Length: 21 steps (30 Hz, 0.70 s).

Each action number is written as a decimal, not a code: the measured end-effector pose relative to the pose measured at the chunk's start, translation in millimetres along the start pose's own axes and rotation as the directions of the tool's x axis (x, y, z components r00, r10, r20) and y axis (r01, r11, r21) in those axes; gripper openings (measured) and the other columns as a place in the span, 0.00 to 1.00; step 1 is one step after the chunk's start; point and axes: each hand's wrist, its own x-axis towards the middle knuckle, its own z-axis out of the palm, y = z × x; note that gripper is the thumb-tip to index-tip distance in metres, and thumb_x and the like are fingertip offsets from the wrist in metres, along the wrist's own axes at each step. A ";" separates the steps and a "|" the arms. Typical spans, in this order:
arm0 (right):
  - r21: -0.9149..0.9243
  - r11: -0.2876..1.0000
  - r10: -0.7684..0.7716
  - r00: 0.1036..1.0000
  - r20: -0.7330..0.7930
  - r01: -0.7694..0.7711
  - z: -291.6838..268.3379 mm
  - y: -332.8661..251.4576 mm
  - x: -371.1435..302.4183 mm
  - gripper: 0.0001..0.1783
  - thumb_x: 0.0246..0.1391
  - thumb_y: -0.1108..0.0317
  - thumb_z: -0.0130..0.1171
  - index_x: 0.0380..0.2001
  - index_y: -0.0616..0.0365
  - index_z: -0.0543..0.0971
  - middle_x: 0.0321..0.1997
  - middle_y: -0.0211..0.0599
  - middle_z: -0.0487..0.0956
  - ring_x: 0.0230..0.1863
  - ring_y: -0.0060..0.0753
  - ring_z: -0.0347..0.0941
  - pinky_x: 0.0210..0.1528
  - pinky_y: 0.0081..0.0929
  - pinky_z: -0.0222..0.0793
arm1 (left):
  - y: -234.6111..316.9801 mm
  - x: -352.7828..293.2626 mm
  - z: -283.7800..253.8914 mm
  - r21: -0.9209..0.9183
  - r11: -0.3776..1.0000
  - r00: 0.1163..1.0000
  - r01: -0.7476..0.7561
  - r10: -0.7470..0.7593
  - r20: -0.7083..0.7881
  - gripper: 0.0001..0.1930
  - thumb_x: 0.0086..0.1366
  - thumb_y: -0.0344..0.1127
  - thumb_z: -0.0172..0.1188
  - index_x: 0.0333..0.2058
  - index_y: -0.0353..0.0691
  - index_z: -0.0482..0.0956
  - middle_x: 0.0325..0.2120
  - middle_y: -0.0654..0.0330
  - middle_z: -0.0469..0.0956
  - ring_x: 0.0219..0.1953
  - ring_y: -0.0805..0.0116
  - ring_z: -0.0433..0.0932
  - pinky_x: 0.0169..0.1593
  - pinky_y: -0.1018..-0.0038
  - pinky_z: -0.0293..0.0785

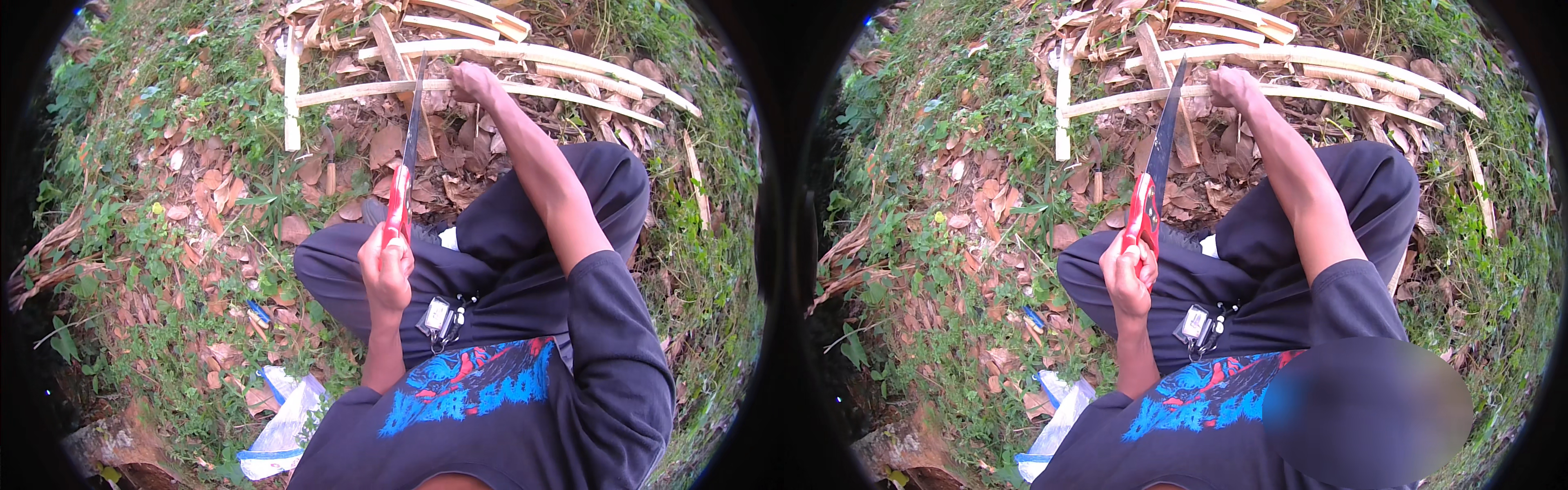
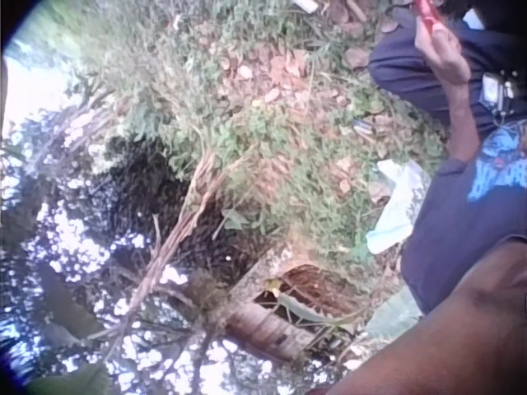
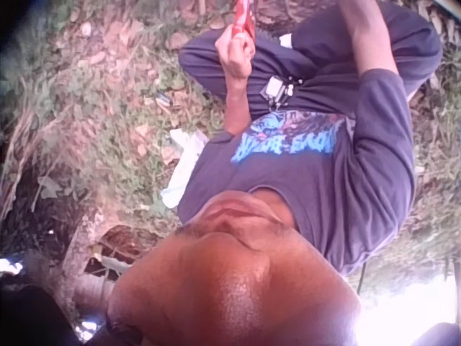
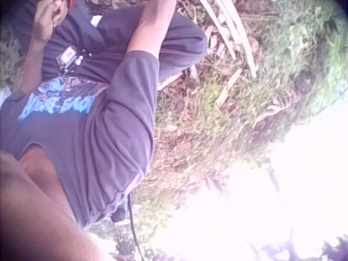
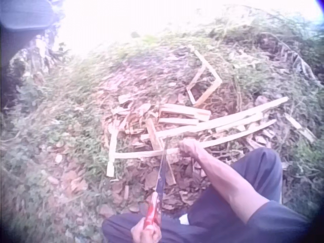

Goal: The person sits on the ground and uses a red hand saw to cut thin wooden strips. They hold the wood steady with one hand while sawing with the other, producing small cut pieces that accumulate on the ground.

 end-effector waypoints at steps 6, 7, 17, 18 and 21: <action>0.231 0.973 -0.029 0.994 0.107 0.003 -15.8 -9.8 -5.1 0.11 0.53 0.64 0.56 0.31 0.64 0.74 0.29 0.50 0.79 0.27 0.41 0.79 0.30 0.35 0.79 | 5.4 7.2 16.7 0.047 0.995 0.996 -0.089 0.090 -0.022 0.10 0.62 0.32 0.40 0.22 0.37 0.63 0.10 0.67 0.59 0.11 0.82 0.53 0.15 0.82 0.49; 0.164 0.983 0.061 0.990 0.131 -0.082 -8.3 -2.9 -2.1 0.09 0.51 0.64 0.61 0.30 0.59 0.76 0.29 0.46 0.80 0.29 0.41 0.79 0.32 0.36 0.77 | 4.3 14.4 13.8 0.023 0.993 0.993 -0.116 0.117 -0.033 0.10 0.62 0.31 0.40 0.22 0.37 0.63 0.11 0.67 0.59 0.11 0.82 0.52 0.15 0.81 0.49; 0.006 0.999 0.036 0.975 0.218 -0.038 -24.2 -18.5 12.9 0.11 0.48 0.64 0.56 0.30 0.61 0.78 0.31 0.49 0.82 0.31 0.44 0.81 0.33 0.38 0.80 | -4.2 -30.2 -10.2 0.054 0.997 0.996 -0.057 0.061 -0.065 0.09 0.59 0.31 0.42 0.23 0.34 0.66 0.12 0.69 0.60 0.13 0.84 0.56 0.17 0.81 0.50; 0.039 0.998 0.031 0.968 0.248 -0.041 -31.9 -21.7 14.4 0.13 0.47 0.63 0.57 0.30 0.63 0.79 0.33 0.51 0.82 0.32 0.46 0.81 0.35 0.39 0.80 | -2.6 -23.9 -9.4 0.058 0.995 0.995 -0.085 0.088 -0.056 0.09 0.59 0.31 0.42 0.23 0.34 0.66 0.12 0.69 0.60 0.14 0.84 0.56 0.17 0.81 0.50; 0.040 0.999 0.018 1.000 0.001 -0.018 -8.6 -1.1 1.2 0.07 0.48 0.64 0.60 0.25 0.56 0.78 0.26 0.47 0.81 0.29 0.44 0.81 0.32 0.37 0.79 | -15.2 17.6 5.5 0.055 0.995 0.995 -0.089 0.091 -0.038 0.09 0.60 0.31 0.43 0.23 0.35 0.66 0.12 0.69 0.62 0.14 0.83 0.58 0.17 0.80 0.52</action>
